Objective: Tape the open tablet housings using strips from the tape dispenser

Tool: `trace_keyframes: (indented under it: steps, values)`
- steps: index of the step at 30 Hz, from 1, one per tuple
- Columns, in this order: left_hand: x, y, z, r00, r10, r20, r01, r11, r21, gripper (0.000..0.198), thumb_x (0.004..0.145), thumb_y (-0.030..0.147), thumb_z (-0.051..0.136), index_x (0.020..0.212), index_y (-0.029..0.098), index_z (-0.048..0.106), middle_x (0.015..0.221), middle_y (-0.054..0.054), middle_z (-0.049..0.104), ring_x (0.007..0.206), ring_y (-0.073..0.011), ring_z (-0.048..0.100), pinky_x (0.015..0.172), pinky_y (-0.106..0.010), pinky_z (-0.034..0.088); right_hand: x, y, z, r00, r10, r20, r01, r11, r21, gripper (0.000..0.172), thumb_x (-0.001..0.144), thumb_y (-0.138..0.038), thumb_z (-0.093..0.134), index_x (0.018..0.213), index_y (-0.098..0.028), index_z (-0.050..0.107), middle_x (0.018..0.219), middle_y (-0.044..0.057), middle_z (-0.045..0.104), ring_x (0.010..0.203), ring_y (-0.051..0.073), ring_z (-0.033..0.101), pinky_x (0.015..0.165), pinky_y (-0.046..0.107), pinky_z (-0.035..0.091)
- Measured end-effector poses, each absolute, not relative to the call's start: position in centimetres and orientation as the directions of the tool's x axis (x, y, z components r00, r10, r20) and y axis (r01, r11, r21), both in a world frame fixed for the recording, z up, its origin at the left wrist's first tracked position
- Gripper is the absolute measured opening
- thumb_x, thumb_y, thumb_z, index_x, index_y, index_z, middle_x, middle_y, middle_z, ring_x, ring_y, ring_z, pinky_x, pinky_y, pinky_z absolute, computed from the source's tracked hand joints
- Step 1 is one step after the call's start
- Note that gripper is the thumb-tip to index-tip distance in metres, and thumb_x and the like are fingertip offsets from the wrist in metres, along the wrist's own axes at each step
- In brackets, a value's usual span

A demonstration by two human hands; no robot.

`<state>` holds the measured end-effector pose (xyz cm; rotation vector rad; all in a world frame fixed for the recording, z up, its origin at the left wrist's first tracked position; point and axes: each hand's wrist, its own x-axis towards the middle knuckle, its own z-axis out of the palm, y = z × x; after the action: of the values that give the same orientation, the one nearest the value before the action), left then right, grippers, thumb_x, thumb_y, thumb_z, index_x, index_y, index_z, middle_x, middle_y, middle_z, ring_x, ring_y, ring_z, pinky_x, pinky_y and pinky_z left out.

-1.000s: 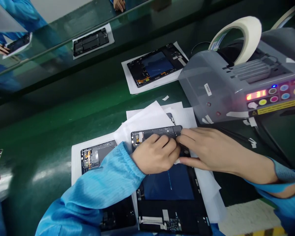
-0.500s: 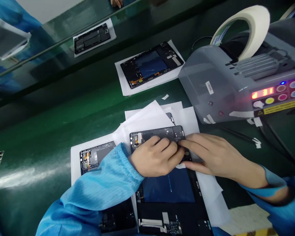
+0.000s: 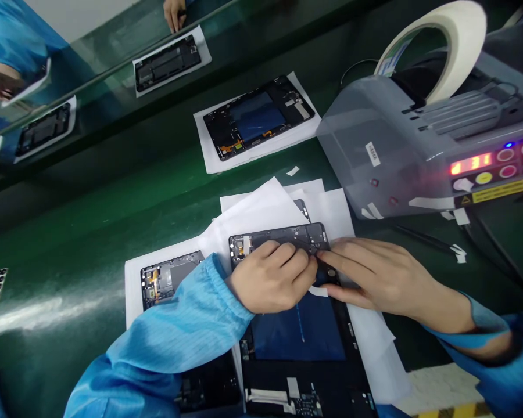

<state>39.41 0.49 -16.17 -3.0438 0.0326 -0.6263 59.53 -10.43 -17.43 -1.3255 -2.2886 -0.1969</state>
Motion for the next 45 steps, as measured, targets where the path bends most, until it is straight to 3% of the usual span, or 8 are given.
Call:
trace_keyframes:
  steps: [10,15,19,24,32,39,45]
  values:
    - [39.4,0.7,-16.4,0.924,0.000,0.382,-0.009,-1.000,0.023,0.026,0.097,0.026,0.052,0.108,0.007,0.064,0.095,-0.008,0.069,0.086,-0.0201,0.061,0.069,-0.034,0.050,59.4,-10.5,-17.0,-0.405,0.775,0.485,0.850,0.514,-0.111,0.018,0.092,-0.026,0.058,0.098,-0.010,0.061,0.084,0.009,0.067,0.075,0.019,0.064,0.069,0.032,0.057]
    - [39.3,0.8,-16.4,0.938,0.020,0.347,-0.003,-0.998,0.066,0.025,0.098,0.025,0.051,0.110,0.008,0.064,0.098,-0.008,0.068,0.090,-0.0200,0.060,0.073,-0.034,0.051,59.5,-10.7,-17.3,-0.371,0.815,0.445,0.862,0.481,-0.161,0.029,0.092,-0.028,0.058,0.110,-0.006,0.060,0.087,0.011,0.066,0.076,0.021,0.064,0.064,0.032,0.056]
    - [39.3,1.0,-16.4,0.940,0.028,0.339,-0.009,-0.994,0.108,0.026,0.098,0.026,0.053,0.115,0.009,0.063,0.103,-0.008,0.068,0.096,-0.0217,0.059,0.076,-0.036,0.052,59.6,-10.7,-17.4,-0.387,0.808,0.444,0.861,0.489,-0.141,0.025,0.092,-0.028,0.058,0.108,-0.008,0.061,0.087,0.010,0.066,0.077,0.020,0.063,0.065,0.031,0.055]
    - [40.0,1.0,-16.0,0.924,0.085,0.372,0.050,-0.993,0.103,0.015,0.096,0.014,0.053,0.100,0.009,0.067,0.089,-0.007,0.068,0.086,-0.0196,0.061,0.072,-0.032,0.054,59.6,-10.6,-17.3,-0.391,0.803,0.450,0.860,0.493,-0.133,0.024,0.092,-0.028,0.058,0.106,-0.009,0.061,0.085,0.009,0.066,0.076,0.019,0.063,0.065,0.031,0.056]
    - [40.9,0.5,-15.2,0.943,0.064,0.325,0.071,-0.997,-0.009,0.020,0.095,0.007,0.047,0.088,0.009,0.065,0.077,-0.006,0.062,0.069,-0.0182,0.057,0.060,-0.031,0.048,59.7,-10.9,-18.1,-0.346,0.824,0.449,0.856,0.473,-0.207,0.026,0.091,-0.030,0.059,0.108,-0.011,0.060,0.090,0.009,0.066,0.078,0.020,0.063,0.065,0.034,0.056]
    - [40.5,0.9,-16.4,0.950,0.100,0.296,0.054,-0.986,0.161,0.018,0.099,0.014,0.047,0.097,0.011,0.064,0.088,-0.006,0.064,0.078,-0.0163,0.056,0.071,-0.029,0.052,59.7,-10.9,-18.0,-0.335,0.842,0.423,0.851,0.463,-0.248,0.024,0.093,-0.029,0.057,0.109,-0.012,0.059,0.094,0.010,0.067,0.079,0.019,0.064,0.067,0.033,0.057]
    - [40.5,1.0,-16.2,0.943,0.082,0.323,0.034,-0.988,0.151,0.017,0.097,0.011,0.048,0.096,0.010,0.065,0.086,-0.006,0.067,0.075,-0.0170,0.056,0.068,-0.030,0.052,59.7,-10.7,-17.7,-0.348,0.815,0.464,0.854,0.480,-0.202,0.023,0.093,-0.030,0.057,0.104,-0.010,0.061,0.089,0.009,0.067,0.074,0.017,0.063,0.063,0.031,0.054]
